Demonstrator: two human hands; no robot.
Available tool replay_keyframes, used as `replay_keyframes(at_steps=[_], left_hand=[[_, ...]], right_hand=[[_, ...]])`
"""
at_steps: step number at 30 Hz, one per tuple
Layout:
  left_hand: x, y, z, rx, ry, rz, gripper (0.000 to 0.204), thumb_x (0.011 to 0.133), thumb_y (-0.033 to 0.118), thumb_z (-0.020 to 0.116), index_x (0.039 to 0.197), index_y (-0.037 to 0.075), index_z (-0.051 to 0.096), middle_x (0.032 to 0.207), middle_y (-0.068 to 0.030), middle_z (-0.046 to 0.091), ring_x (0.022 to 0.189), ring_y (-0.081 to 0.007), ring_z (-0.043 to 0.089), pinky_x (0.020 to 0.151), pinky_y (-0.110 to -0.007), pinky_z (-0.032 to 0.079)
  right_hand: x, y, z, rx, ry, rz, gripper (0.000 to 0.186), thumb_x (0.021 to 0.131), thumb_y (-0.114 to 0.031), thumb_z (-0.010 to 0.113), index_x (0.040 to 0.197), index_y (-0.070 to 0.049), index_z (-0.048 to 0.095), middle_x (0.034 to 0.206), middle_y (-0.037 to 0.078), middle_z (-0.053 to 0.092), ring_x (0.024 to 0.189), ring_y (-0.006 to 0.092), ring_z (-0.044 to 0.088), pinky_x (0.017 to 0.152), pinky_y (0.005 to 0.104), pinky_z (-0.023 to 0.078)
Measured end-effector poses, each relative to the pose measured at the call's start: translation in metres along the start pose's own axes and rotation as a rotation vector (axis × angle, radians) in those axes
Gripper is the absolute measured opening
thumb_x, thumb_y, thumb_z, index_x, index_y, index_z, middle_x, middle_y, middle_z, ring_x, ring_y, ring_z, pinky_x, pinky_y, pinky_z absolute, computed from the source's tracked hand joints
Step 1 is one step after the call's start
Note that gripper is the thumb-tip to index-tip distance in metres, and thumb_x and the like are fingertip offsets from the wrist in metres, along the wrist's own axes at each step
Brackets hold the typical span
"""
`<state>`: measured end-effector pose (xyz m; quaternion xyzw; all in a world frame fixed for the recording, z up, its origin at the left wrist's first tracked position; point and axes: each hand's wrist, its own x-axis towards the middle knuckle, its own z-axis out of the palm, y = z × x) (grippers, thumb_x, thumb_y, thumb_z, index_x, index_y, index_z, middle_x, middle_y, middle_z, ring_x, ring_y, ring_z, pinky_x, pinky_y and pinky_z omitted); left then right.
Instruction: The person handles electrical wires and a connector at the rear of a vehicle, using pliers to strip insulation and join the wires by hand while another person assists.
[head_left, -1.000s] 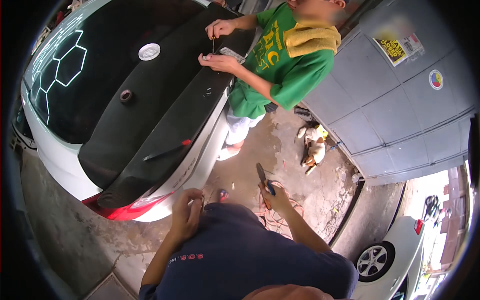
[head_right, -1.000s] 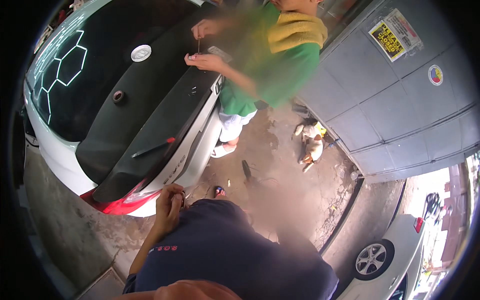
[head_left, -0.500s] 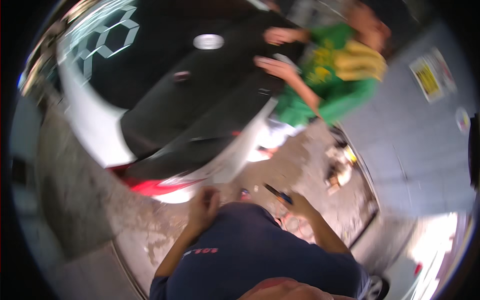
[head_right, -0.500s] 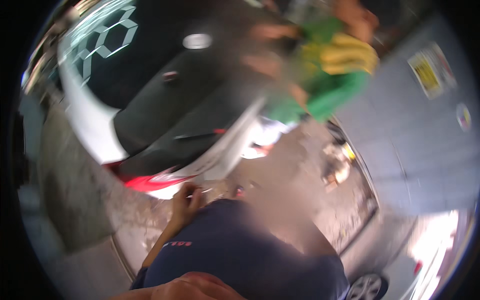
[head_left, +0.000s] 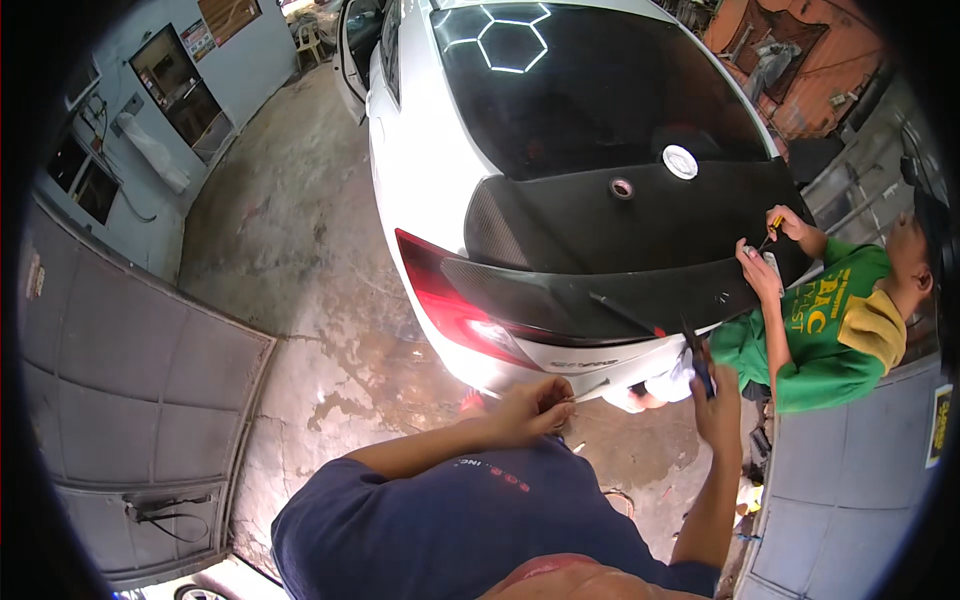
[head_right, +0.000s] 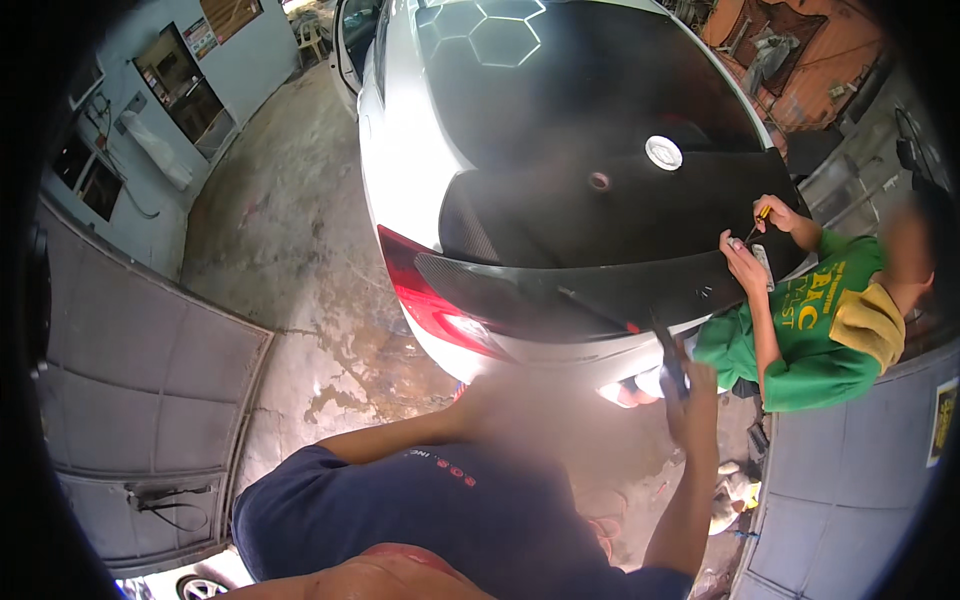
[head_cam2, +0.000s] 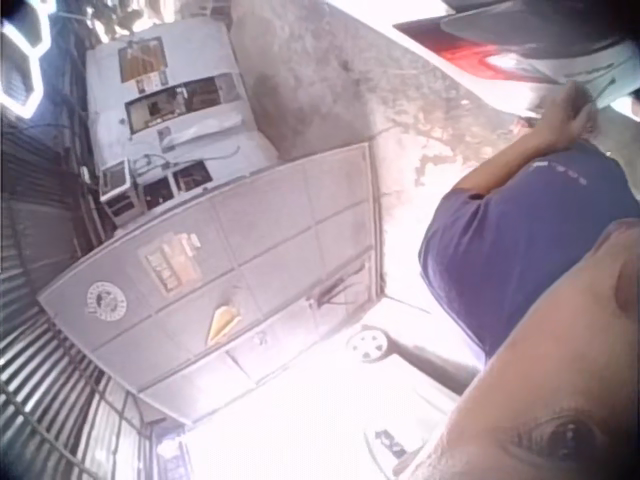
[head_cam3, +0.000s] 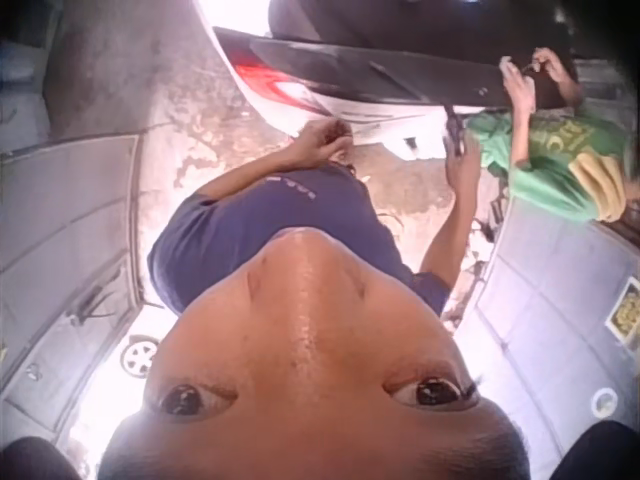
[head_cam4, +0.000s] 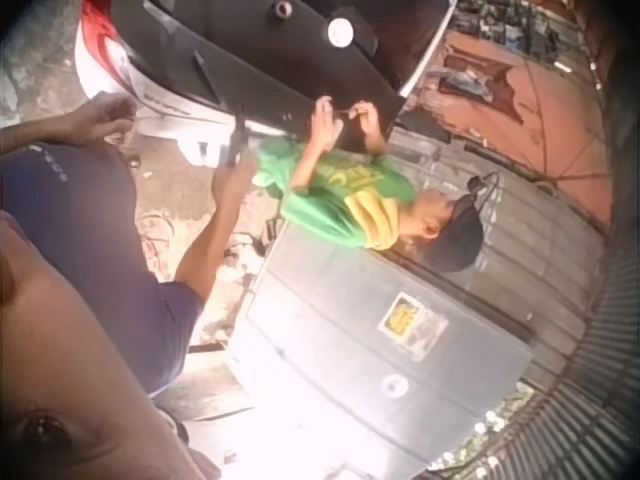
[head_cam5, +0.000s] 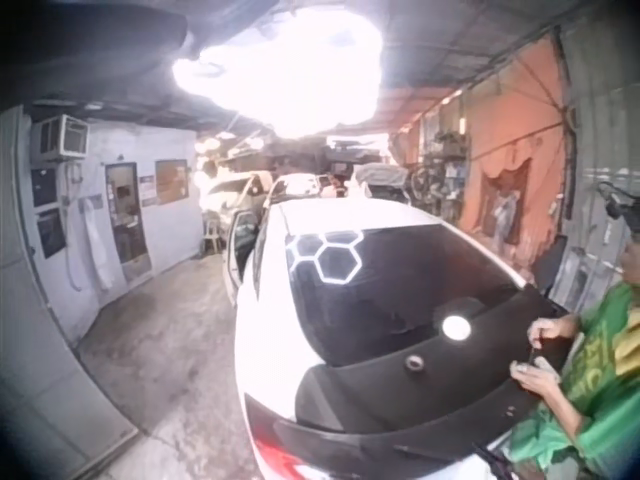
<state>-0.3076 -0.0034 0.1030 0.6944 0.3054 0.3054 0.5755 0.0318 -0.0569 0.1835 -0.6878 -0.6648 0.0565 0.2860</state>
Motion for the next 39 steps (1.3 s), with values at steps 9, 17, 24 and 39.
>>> replay_keyframes(at_steps=[9, 17, 24, 39], left_hand=[[0.005, 0.022, -0.011, -0.515, -0.022, -0.140, 0.020, 0.105, 0.015, 0.054, 0.120, 0.001, 0.057, 0.107, -0.0131, 0.072, 0.073, -0.0063, 0.053, 0.064, -0.024, 0.045], [-0.003, 0.026, -0.023, -0.994, 0.089, -0.358, 0.029, 0.098, 0.008, 0.056, 0.127, 0.006, 0.053, 0.112, -0.0120, 0.069, 0.066, -0.0100, 0.051, 0.061, -0.026, 0.043], [0.004, 0.026, -0.020, -1.032, 0.150, -0.331, 0.048, 0.094, 0.003, 0.056, 0.139, 0.009, 0.044, 0.128, -0.0094, 0.057, 0.074, -0.0115, 0.052, 0.062, -0.027, 0.042], [0.030, 0.029, 0.007, -0.372, -0.020, -0.205, 0.040, 0.092, 0.005, 0.058, 0.132, 0.005, 0.054, 0.123, -0.0064, 0.057, 0.072, -0.0093, 0.051, 0.064, -0.025, 0.043]], right_hand=[[0.113, 0.017, 0.026, -0.201, -0.127, -0.323, 0.025, 0.089, -0.019, 0.070, 0.110, -0.006, 0.067, 0.111, 0.013, 0.061, 0.118, 0.0377, 0.050, 0.105, 0.0497, 0.036], [0.127, 0.034, 0.046, -0.061, -0.191, -0.364, 0.025, 0.085, -0.016, 0.075, 0.107, -0.007, 0.069, 0.112, 0.011, 0.062, 0.125, 0.0352, 0.050, 0.112, 0.0522, 0.032], [0.114, 0.023, 0.043, -0.148, -0.052, -0.323, 0.038, 0.082, -0.017, 0.079, 0.116, -0.008, 0.066, 0.117, 0.013, 0.063, 0.127, 0.0358, 0.052, 0.113, 0.0556, 0.033], [0.072, -0.264, -0.036, 0.422, 0.727, -1.029, 0.018, 0.075, -0.018, 0.067, 0.093, -0.020, 0.070, 0.087, 0.002, 0.062, 0.083, 0.0225, 0.062, 0.068, 0.0388, 0.054]])
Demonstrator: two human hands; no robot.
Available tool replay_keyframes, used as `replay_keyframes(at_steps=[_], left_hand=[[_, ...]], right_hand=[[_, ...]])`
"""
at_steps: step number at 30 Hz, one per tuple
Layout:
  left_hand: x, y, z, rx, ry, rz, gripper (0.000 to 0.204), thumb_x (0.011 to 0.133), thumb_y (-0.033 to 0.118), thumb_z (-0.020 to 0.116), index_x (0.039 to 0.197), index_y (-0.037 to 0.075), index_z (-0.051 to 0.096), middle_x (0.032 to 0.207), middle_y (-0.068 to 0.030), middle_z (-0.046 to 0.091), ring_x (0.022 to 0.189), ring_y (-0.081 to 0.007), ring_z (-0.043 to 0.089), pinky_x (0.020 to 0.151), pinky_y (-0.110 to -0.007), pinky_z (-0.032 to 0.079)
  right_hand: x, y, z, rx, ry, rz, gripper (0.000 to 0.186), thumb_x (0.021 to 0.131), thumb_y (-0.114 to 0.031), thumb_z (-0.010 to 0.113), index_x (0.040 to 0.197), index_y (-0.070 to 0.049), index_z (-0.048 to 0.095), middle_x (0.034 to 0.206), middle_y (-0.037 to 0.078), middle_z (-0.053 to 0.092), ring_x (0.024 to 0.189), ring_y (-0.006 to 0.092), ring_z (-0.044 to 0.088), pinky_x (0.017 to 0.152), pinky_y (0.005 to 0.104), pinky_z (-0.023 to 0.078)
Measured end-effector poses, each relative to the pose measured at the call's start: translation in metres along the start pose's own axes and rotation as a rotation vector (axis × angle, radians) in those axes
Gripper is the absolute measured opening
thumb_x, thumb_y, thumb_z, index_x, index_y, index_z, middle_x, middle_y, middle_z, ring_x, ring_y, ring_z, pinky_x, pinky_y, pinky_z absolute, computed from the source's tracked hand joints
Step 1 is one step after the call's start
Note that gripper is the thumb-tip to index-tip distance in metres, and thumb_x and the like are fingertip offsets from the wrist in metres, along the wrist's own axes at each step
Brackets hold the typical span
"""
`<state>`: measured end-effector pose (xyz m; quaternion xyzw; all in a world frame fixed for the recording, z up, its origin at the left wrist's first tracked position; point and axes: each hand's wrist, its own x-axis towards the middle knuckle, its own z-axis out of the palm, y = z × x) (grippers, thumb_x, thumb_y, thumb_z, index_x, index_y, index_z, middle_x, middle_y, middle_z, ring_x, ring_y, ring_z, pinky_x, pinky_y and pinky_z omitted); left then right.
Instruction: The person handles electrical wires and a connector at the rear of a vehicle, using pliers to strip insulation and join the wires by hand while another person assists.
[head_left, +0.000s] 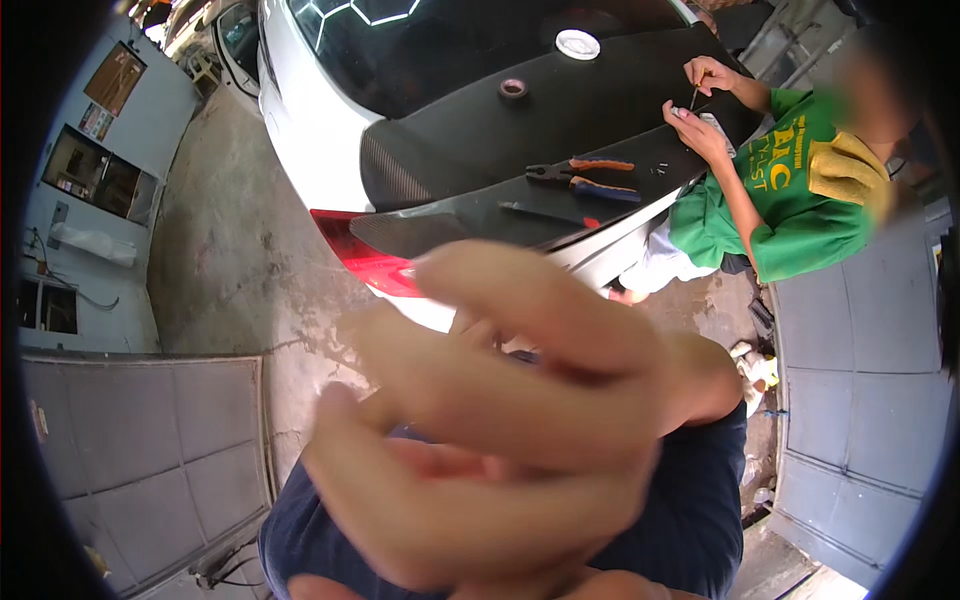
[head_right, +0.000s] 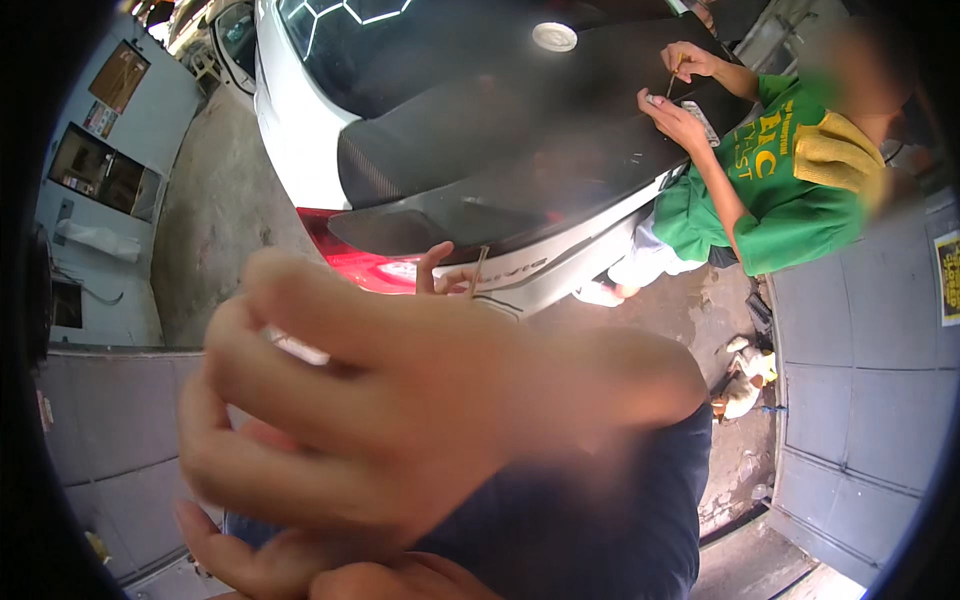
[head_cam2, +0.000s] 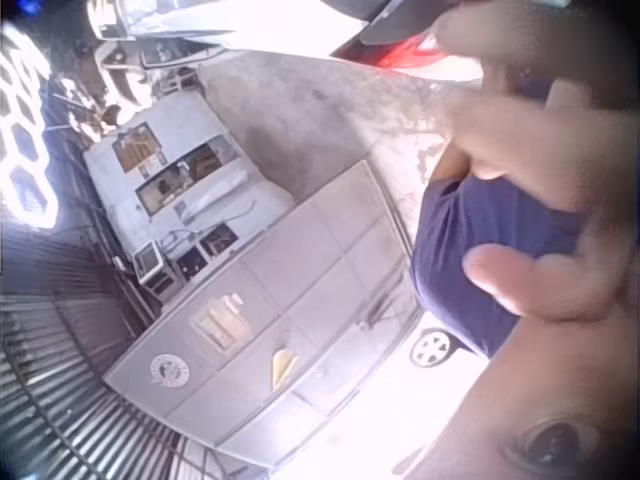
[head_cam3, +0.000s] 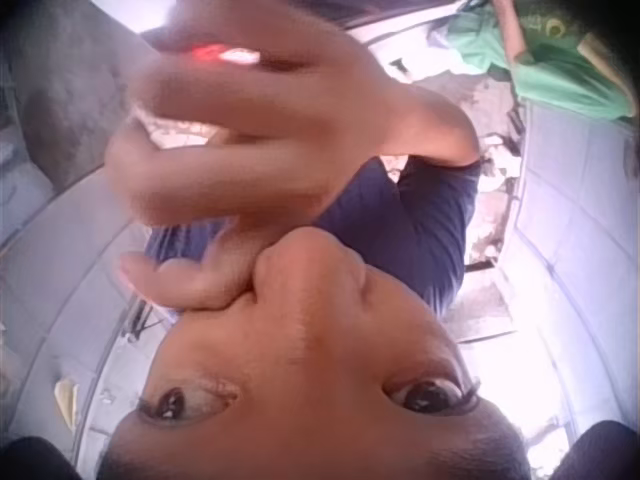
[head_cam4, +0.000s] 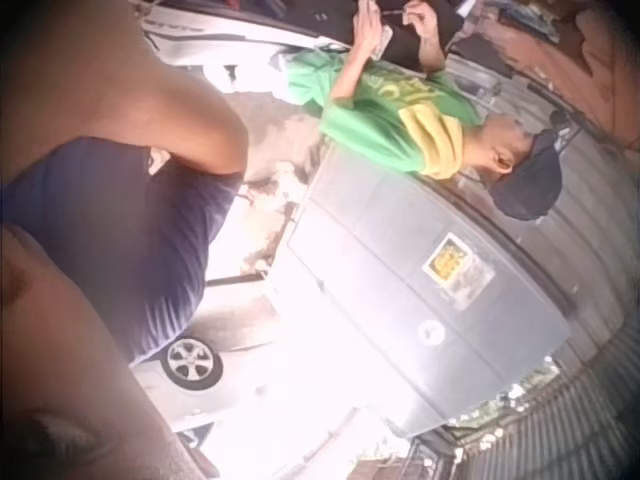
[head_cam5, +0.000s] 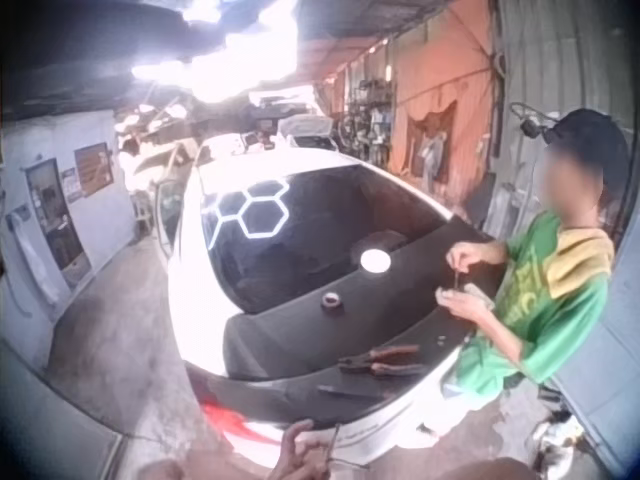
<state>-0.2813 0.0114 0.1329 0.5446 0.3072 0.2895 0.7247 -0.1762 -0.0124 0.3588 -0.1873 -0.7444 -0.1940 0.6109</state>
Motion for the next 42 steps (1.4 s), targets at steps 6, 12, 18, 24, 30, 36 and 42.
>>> replay_keyframes(at_steps=[6, 12, 18, 24, 30, 36, 42], left_hand=[[-0.002, -0.006, -0.001, -0.025, 0.161, -0.059, 0.032, 0.093, 0.007, 0.056, 0.124, 0.000, 0.061, 0.114, -0.0052, 0.061, 0.069, -0.0070, 0.050, 0.064, -0.024, 0.043], [-0.003, -0.007, 0.001, -0.157, 0.150, -0.028, 0.056, 0.086, -0.002, 0.050, 0.141, 0.004, 0.045, 0.117, -0.0105, 0.054, 0.072, -0.0074, 0.052, 0.059, -0.021, 0.040], [-0.001, 0.002, 0.001, -0.195, 0.165, 0.051, 0.086, 0.080, -0.008, 0.045, 0.156, 0.018, 0.015, 0.142, -0.0139, 0.041, 0.075, -0.0101, 0.052, 0.063, -0.022, 0.042], [-0.005, 0.002, 0.003, -0.211, 0.190, 0.048, 0.086, 0.080, -0.007, 0.046, 0.156, 0.019, 0.015, 0.156, -0.0178, 0.032, 0.077, -0.0108, 0.055, 0.064, -0.023, 0.045], [0.000, 0.000, 0.012, -0.303, 0.194, 0.052, 0.085, 0.075, -0.011, 0.047, 0.152, 0.012, 0.021, 0.151, -0.0192, 0.035, 0.074, -0.0130, 0.054, 0.064, -0.027, 0.046], [0.005, -0.015, 0.004, -0.138, 0.119, 0.101, 0.040, 0.099, -0.005, 0.052, 0.137, 0.004, 0.041, 0.136, -0.0153, 0.046, 0.087, -0.0137, 0.061, 0.071, -0.029, 0.053], [0.016, -0.017, 0.001, 0.227, 0.190, 0.449, 0.015, 0.100, 0.003, 0.063, 0.114, -0.001, 0.060, 0.120, -0.0098, 0.054, 0.089, -0.0127, 0.062, 0.068, -0.028, 0.052]], right_hand=[[-0.091, 0.073, -0.062, -0.323, -0.221, 0.517, 0.023, 0.089, 0.000, 0.071, 0.112, 0.000, 0.068, 0.086, 0.007, 0.068, 0.079, 0.0137, 0.063, 0.077, 0.0264, 0.051], [-0.221, 0.119, -0.053, -0.419, -0.569, 0.657, 0.028, 0.088, -0.008, 0.071, 0.116, -0.005, 0.068, 0.108, 0.011, 0.069, 0.097, 0.0294, 0.066, 0.085, 0.0405, 0.051], [-0.252, 0.114, -0.037, -0.429, -0.758, 0.723, 0.031, 0.090, -0.015, 0.069, 0.119, -0.008, 0.067, 0.109, 0.009, 0.064, 0.107, 0.0295, 0.059, 0.090, 0.0436, 0.043], [-0.225, 0.065, -0.043, -0.057, -0.347, 1.046, 0.023, 0.095, -0.015, 0.068, 0.115, -0.003, 0.068, 0.096, 0.005, 0.062, 0.091, 0.0211, 0.060, 0.081, 0.0334, 0.046], [-0.225, 0.039, -0.041, 0.523, -0.535, 1.548, 0.019, 0.091, -0.016, 0.078, 0.099, 0.000, 0.072, 0.083, -0.001, 0.060, 0.075, 0.0077, 0.053, 0.068, 0.0272, 0.044], [-0.219, 0.035, -0.037, 0.313, -0.498, 1.106, 0.012, 0.083, -0.005, 0.081, 0.091, -0.002, 0.072, 0.085, 0.004, 0.058, 0.069, 0.0118, 0.054, 0.060, 0.0275, 0.041], [-0.204, 0.035, -0.034, 0.222, -0.428, 1.074, 0.011, 0.082, -0.002, 0.081, 0.088, -0.001, 0.072, 0.081, 0.003, 0.061, 0.064, 0.0108, 0.052, 0.058, 0.0264, 0.040]])
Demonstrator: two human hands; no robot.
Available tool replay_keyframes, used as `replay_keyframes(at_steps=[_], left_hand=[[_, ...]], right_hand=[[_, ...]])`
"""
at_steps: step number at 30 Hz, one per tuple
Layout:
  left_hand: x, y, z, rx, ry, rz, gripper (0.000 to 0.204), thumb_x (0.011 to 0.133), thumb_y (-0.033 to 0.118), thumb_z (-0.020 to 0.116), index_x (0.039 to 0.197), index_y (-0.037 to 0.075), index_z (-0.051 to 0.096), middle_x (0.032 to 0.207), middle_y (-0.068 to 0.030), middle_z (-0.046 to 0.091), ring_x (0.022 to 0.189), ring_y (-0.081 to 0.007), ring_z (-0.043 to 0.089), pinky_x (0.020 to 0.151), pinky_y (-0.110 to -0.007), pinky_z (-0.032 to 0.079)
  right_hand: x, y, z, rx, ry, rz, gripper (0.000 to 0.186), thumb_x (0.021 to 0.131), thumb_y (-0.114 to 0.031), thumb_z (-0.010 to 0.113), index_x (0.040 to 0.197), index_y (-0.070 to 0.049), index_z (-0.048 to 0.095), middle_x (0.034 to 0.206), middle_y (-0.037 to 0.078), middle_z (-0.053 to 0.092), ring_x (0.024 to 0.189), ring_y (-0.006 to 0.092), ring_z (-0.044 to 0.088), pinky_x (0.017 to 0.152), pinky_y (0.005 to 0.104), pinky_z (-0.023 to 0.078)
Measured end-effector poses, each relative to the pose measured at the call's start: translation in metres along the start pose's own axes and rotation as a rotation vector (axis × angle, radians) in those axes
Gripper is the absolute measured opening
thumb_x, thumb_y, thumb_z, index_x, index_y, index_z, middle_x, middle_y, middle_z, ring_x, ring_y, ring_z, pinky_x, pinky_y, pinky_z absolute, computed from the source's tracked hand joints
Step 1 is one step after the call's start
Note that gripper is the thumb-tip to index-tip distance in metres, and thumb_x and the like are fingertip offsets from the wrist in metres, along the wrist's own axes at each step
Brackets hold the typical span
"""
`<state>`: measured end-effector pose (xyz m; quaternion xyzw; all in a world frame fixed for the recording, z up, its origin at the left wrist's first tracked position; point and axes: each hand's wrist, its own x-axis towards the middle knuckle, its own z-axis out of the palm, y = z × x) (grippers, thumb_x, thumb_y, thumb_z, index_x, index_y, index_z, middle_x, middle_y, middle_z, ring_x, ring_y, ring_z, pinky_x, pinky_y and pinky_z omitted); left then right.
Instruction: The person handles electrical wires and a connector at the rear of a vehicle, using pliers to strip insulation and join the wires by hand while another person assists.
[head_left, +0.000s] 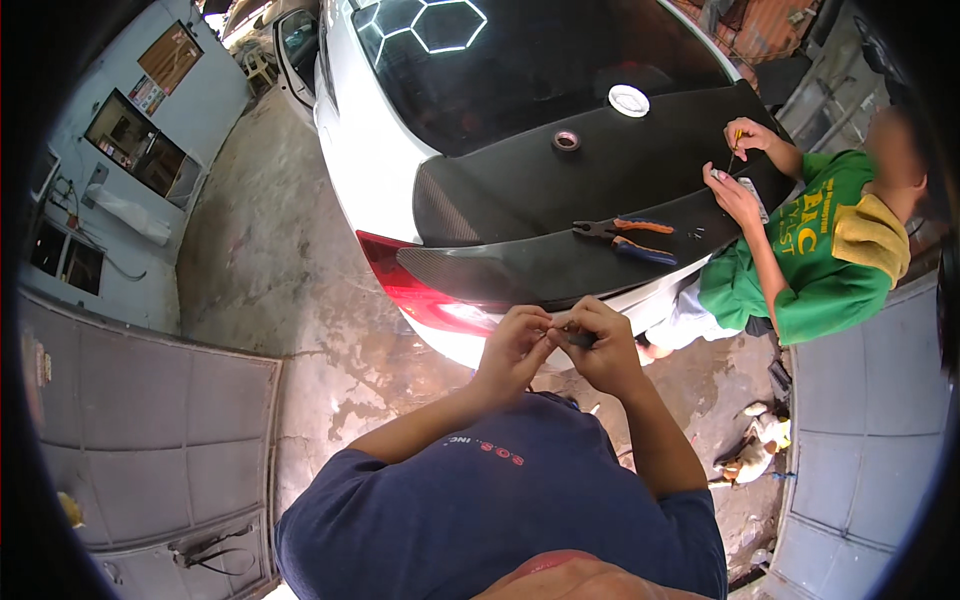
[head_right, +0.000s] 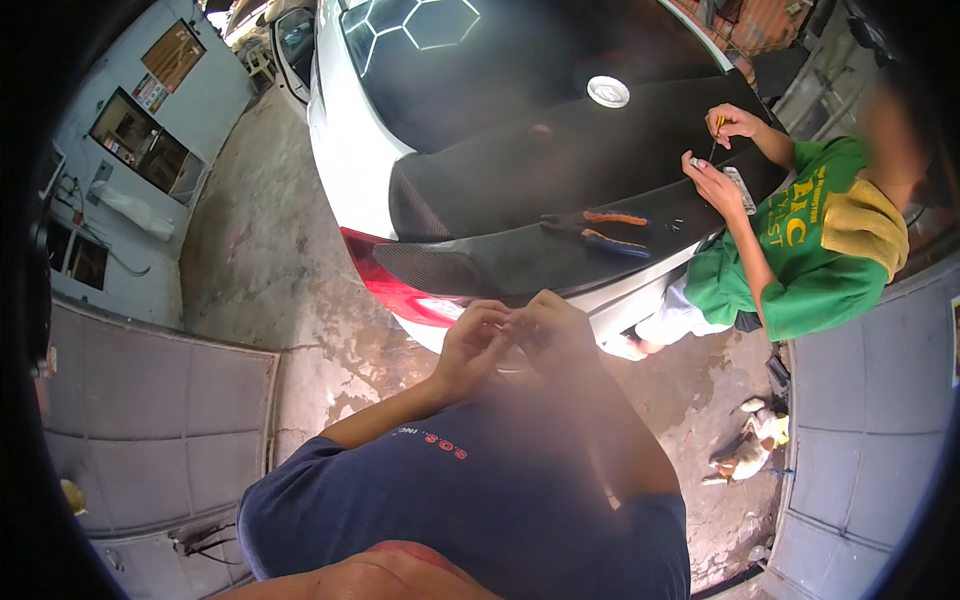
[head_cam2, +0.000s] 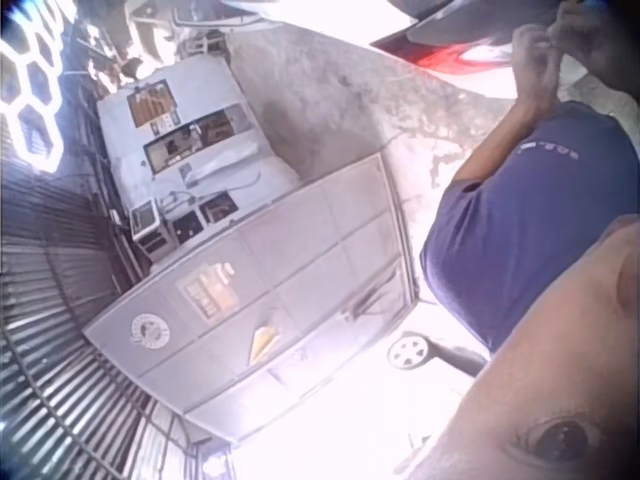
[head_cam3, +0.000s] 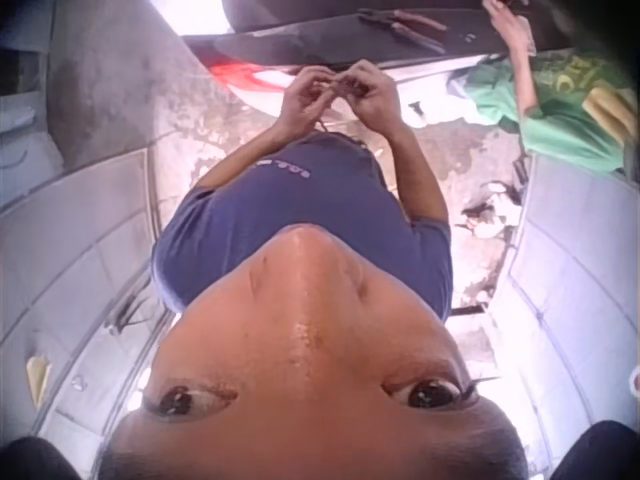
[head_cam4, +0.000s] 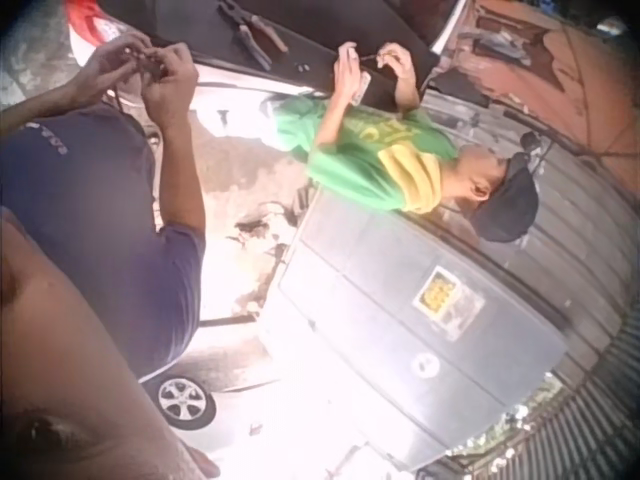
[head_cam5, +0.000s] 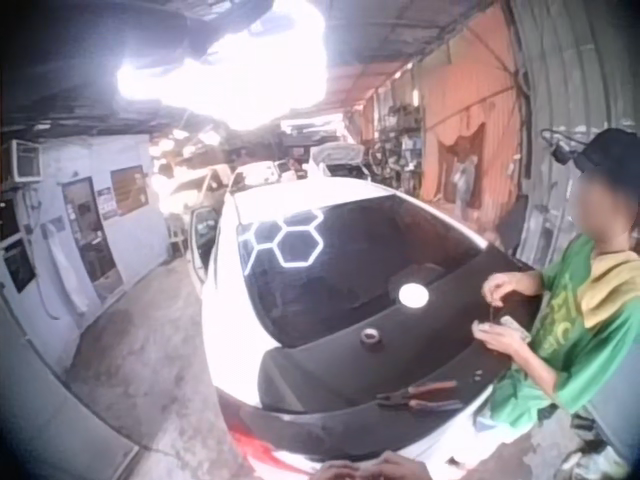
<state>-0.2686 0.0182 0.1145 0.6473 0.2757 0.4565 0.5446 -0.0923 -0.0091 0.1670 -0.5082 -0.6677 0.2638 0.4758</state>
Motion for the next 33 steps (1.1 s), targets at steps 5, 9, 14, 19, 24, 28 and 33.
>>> replay_keyframes(at_steps=[5, 9, 14, 19, 24, 28, 33], left_hand=[[0.003, 0.015, -0.002, 0.069, -0.005, -0.062, 0.013, 0.099, 0.002, 0.063, 0.112, 0.001, 0.062, 0.114, -0.0096, 0.059, 0.096, -0.0157, 0.065, 0.074, -0.030, 0.056], [0.005, 0.010, -0.004, 0.256, 0.056, -0.006, 0.012, 0.099, 0.003, 0.063, 0.111, 0.002, 0.062, 0.103, -0.0097, 0.068, 0.096, -0.0181, 0.070, 0.080, -0.033, 0.058], [0.021, 0.003, 0.003, -0.139, 0.113, -0.235, 0.012, 0.103, 0.006, 0.060, 0.112, -0.001, 0.057, 0.097, -0.0101, 0.070, 0.087, -0.0154, 0.071, 0.075, -0.029, 0.058], [0.022, 0.017, -0.003, -0.212, 0.021, -0.287, 0.013, 0.107, 0.012, 0.055, 0.113, 0.000, 0.055, 0.097, -0.0105, 0.069, 0.087, -0.0143, 0.069, 0.076, -0.029, 0.058], [0.025, 0.023, 0.002, -0.231, -0.039, -0.363, 0.017, 0.108, 0.016, 0.053, 0.113, 0.000, 0.055, 0.102, -0.0108, 0.069, 0.087, -0.0151, 0.069, 0.076, -0.030, 0.059], [0.021, 0.030, 0.006, -0.198, -0.059, -0.363, 0.016, 0.108, 0.014, 0.054, 0.112, -0.001, 0.056, 0.117, -0.0142, 0.067, 0.087, -0.0159, 0.070, 0.075, -0.029, 0.059], [0.016, 0.026, 0.007, -0.095, -0.002, -0.229, 0.009, 0.104, 0.005, 0.055, 0.111, 0.000, 0.059, 0.154, -0.0204, 0.038, 0.086, -0.0154, 0.070, 0.071, -0.028, 0.058]], right_hand=[[-0.007, -0.003, 0.006, 0.172, 0.004, 0.176, 0.020, 0.087, -0.006, 0.080, 0.102, -0.003, 0.069, 0.082, -0.001, 0.060, 0.064, 0.0058, 0.047, 0.056, 0.0254, 0.037], [-0.021, 0.002, 0.010, 0.244, -0.031, 0.370, 0.037, 0.091, -0.016, 0.079, 0.120, -0.003, 0.061, 0.090, -0.001, 0.060, 0.068, 0.0030, 0.046, 0.058, 0.0231, 0.037], [-0.019, -0.002, -0.017, -0.088, 0.033, 0.045, 0.045, 0.095, -0.031, 0.072, 0.128, -0.002, 0.063, 0.104, 0.011, 0.060, 0.095, 0.0298, 0.062, 0.086, 0.0397, 0.049], [0.003, -0.012, -0.064, -0.431, -0.221, -0.033, 0.029, 0.093, -0.027, 0.073, 0.114, -0.008, 0.073, 0.088, 0.009, 0.062, 0.073, 0.0279, 0.064, 0.064, 0.0367, 0.049], [0.008, -0.019, -0.068, -0.516, -0.350, -0.021, 0.020, 0.092, -0.026, 0.073, 0.098, -0.007, 0.075, 0.084, 0.007, 0.061, 0.070, 0.0270, 0.064, 0.063, 0.0387, 0.049], [0.007, -0.019, -0.060, -0.575, -0.335, -0.034, 0.020, 0.092, -0.027, 0.073, 0.095, -0.007, 0.073, 0.082, 0.007, 0.060, 0.070, 0.0272, 0.064, 0.062, 0.0391, 0.050], [-0.001, -0.018, -0.041, -0.630, -0.258, -0.058, 0.018, 0.092, -0.026, 0.071, 0.091, -0.009, 0.072, 0.081, 0.007, 0.061, 0.073, 0.0281, 0.065, 0.063, 0.0403, 0.051]])
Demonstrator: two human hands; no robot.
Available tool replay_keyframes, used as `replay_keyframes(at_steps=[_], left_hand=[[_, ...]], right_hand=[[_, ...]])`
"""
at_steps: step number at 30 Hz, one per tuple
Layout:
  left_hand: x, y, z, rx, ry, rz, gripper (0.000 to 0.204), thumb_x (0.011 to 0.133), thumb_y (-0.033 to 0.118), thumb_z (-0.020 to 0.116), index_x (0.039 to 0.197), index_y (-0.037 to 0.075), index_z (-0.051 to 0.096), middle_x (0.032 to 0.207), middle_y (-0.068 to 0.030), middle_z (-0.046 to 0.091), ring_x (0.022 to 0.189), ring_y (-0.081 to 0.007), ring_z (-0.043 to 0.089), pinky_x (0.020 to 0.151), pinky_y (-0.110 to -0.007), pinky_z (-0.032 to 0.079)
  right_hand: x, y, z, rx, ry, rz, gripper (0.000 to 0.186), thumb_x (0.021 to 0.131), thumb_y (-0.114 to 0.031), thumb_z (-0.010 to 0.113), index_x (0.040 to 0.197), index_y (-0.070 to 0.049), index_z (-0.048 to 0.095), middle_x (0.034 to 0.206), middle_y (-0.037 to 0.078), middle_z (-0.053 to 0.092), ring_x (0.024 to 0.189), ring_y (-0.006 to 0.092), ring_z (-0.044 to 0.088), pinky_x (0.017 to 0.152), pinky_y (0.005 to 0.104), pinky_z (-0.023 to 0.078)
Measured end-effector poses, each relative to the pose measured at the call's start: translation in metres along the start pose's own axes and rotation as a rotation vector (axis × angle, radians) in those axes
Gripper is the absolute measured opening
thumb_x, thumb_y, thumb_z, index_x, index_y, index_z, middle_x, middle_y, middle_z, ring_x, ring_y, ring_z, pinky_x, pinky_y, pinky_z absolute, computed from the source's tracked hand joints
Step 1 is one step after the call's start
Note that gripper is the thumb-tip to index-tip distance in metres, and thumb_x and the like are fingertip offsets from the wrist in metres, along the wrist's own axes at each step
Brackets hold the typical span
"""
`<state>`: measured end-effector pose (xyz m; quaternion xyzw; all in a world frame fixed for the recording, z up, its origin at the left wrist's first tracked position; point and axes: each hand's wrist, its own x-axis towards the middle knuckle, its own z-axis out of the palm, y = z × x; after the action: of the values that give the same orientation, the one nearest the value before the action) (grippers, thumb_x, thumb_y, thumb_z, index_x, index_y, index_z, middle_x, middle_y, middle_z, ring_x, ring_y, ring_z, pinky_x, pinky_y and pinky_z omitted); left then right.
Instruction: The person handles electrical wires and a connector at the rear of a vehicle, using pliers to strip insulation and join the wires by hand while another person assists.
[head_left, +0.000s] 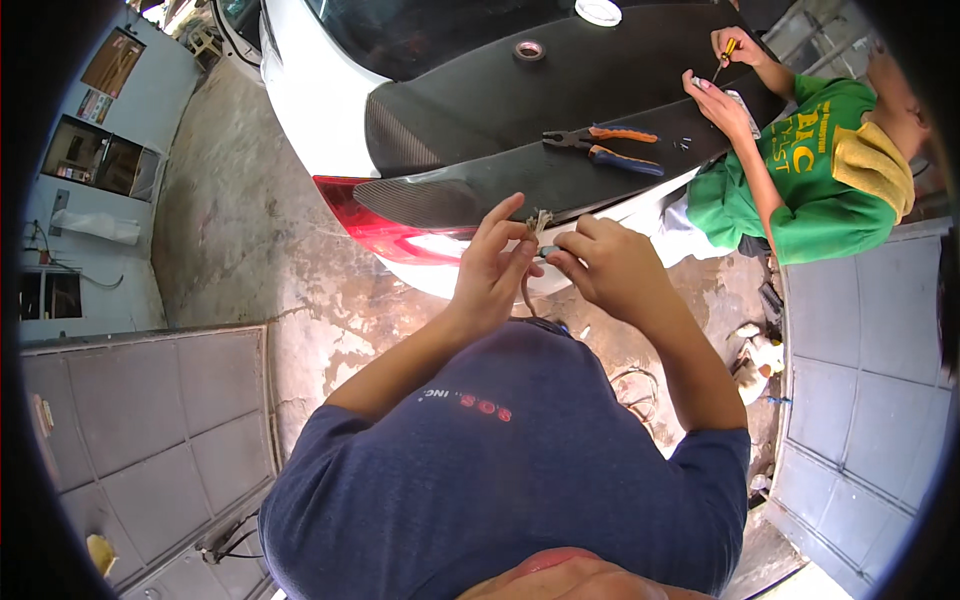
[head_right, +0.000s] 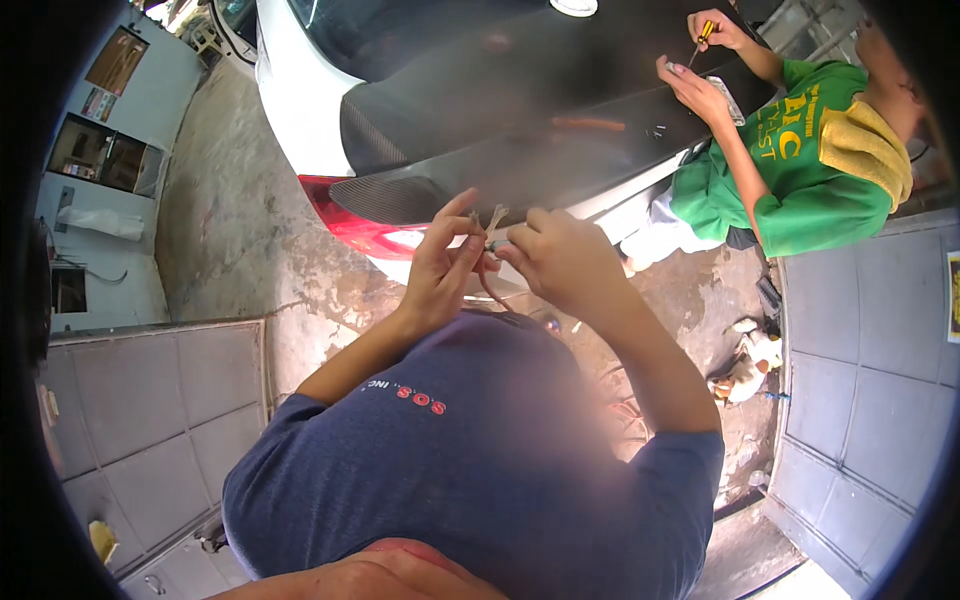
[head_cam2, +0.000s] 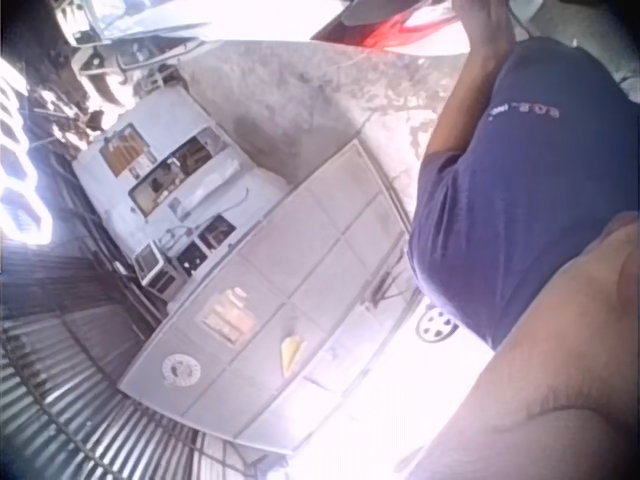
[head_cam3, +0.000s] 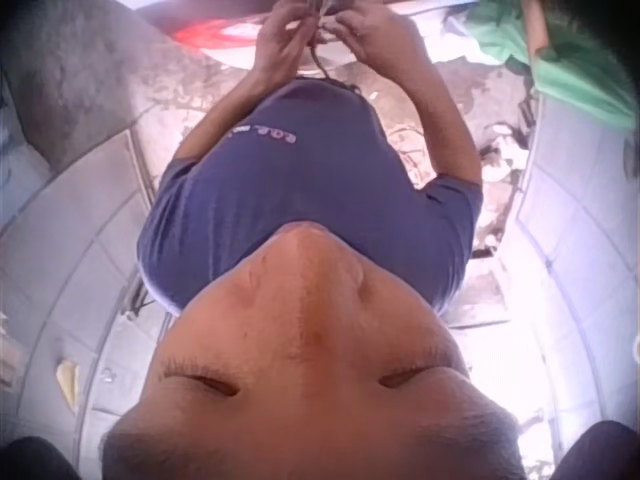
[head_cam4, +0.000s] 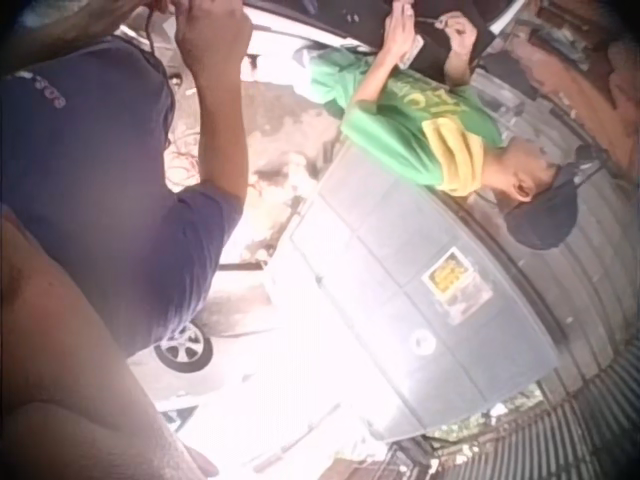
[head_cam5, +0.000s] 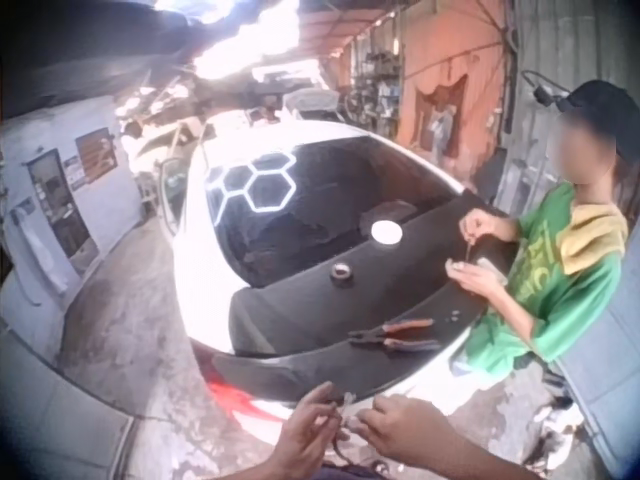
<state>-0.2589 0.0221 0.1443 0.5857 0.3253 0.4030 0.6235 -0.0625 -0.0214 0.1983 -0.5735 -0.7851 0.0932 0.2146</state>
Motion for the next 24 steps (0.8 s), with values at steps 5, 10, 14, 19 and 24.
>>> replay_keyframes(at_steps=[5, 10, 14, 19, 24], left_hand=[[-0.004, -0.002, 0.008, 0.286, 0.052, 0.232, 0.009, 0.098, 0.000, 0.060, 0.107, 0.002, 0.063, 0.153, -0.0217, 0.035, 0.080, -0.0167, 0.069, 0.068, -0.029, 0.058], [-0.003, -0.008, 0.004, 0.447, 0.066, 0.303, 0.012, 0.098, 0.002, 0.062, 0.110, 0.003, 0.064, 0.140, -0.0216, 0.041, 0.083, -0.0161, 0.065, 0.069, -0.030, 0.054], [-0.005, -0.014, 0.010, 0.465, 0.036, 0.387, 0.012, 0.098, 0.000, 0.062, 0.110, 0.003, 0.065, 0.123, -0.0176, 0.043, 0.082, -0.0162, 0.061, 0.066, -0.030, 0.053], [-0.025, -0.007, 0.015, 0.080, -0.142, 0.142, 0.021, 0.091, -0.007, 0.063, 0.109, 0.004, 0.066, 0.107, -0.0132, 0.045, 0.075, -0.0162, 0.058, 0.063, -0.028, 0.048], [-0.011, 0.005, 0.025, 0.091, -0.319, 0.479, 0.022, 0.094, -0.008, 0.053, 0.112, 0.006, 0.052, 0.105, -0.0113, 0.045, 0.091, -0.0214, 0.048, 0.077, -0.033, 0.043]], right_hand=[[-0.007, -0.011, 0.013, -0.033, 0.009, 0.062, 0.018, 0.095, -0.029, 0.066, 0.091, -0.012, 0.071, 0.079, 0.008, 0.063, 0.073, 0.0304, 0.067, 0.062, 0.0446, 0.052], [-0.007, -0.015, 0.013, -0.048, -0.016, 0.159, 0.020, 0.097, -0.030, 0.065, 0.100, -0.013, 0.075, 0.076, 0.007, 0.065, 0.065, 0.0322, 0.066, 0.058, 0.0431, 0.051], [-0.015, -0.026, -0.002, -0.039, 0.066, 0.177, 0.020, 0.097, -0.031, 0.064, 0.099, -0.014, 0.075, 0.077, 0.008, 0.066, 0.065, 0.0321, 0.066, 0.058, 0.0431, 0.051], [-0.091, 0.029, -0.004, -0.248, 0.193, 0.515, 0.019, 0.097, -0.027, 0.063, 0.099, -0.011, 0.074, 0.084, 0.012, 0.070, 0.070, 0.0328, 0.068, 0.061, 0.0419, 0.051], [-0.140, -0.007, -0.040, 0.128, 0.343, 0.772, 0.021, 0.101, -0.021, 0.061, 0.100, -0.001, 0.069, 0.078, 0.014, 0.064, 0.067, 0.0210, 0.059, 0.065, 0.0355, 0.047]])
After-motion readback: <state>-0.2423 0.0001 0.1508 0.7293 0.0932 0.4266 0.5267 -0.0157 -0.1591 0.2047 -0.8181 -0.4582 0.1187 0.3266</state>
